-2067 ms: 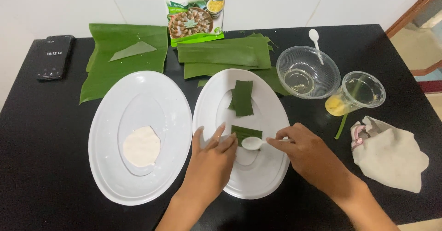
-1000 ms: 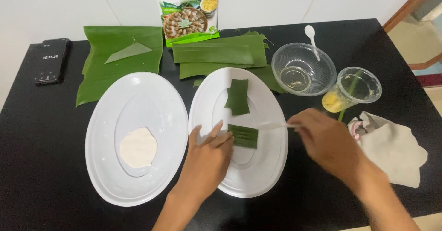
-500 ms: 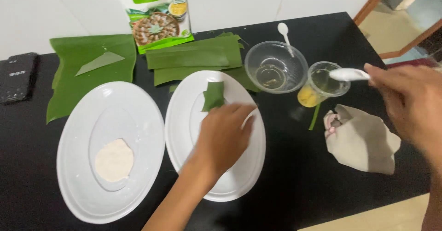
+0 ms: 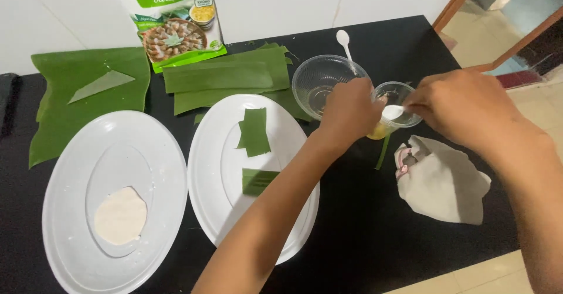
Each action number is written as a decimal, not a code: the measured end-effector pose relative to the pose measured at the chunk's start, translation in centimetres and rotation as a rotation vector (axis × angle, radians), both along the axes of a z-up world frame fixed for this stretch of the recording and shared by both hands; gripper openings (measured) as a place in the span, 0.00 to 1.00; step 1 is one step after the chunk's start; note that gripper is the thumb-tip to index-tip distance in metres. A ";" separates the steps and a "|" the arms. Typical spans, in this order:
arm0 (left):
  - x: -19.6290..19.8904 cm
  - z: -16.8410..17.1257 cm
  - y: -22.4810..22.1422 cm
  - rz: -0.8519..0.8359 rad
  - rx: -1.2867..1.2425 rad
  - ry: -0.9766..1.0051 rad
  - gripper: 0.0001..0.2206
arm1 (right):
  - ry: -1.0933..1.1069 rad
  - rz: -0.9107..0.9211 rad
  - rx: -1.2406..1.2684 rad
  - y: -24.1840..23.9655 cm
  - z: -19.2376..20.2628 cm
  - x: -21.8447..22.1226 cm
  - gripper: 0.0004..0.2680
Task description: Folding banana leaves into small pouches and securing them with leaf strips before adding a powder ingredient
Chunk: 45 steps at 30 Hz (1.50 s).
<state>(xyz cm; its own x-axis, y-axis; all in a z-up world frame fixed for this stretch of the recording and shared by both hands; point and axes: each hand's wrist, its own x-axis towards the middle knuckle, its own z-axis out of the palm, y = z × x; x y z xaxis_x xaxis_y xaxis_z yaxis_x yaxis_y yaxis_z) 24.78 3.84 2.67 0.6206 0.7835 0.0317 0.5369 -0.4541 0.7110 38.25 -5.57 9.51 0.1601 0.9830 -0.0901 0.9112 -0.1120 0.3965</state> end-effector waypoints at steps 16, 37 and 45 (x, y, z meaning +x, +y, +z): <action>-41.1 -5.9 -12.8 0.957 0.577 0.163 0.09 | 0.701 0.844 0.262 0.6 -8.7 -26.5 0.17; -39.4 -7.8 -12.8 0.935 0.289 0.165 0.22 | 0.565 1.272 0.500 4.9 -12.8 -36.0 0.11; -39.3 -7.4 -12.7 0.949 0.252 0.193 0.20 | 0.671 1.253 0.364 6.4 -14.0 -34.7 0.14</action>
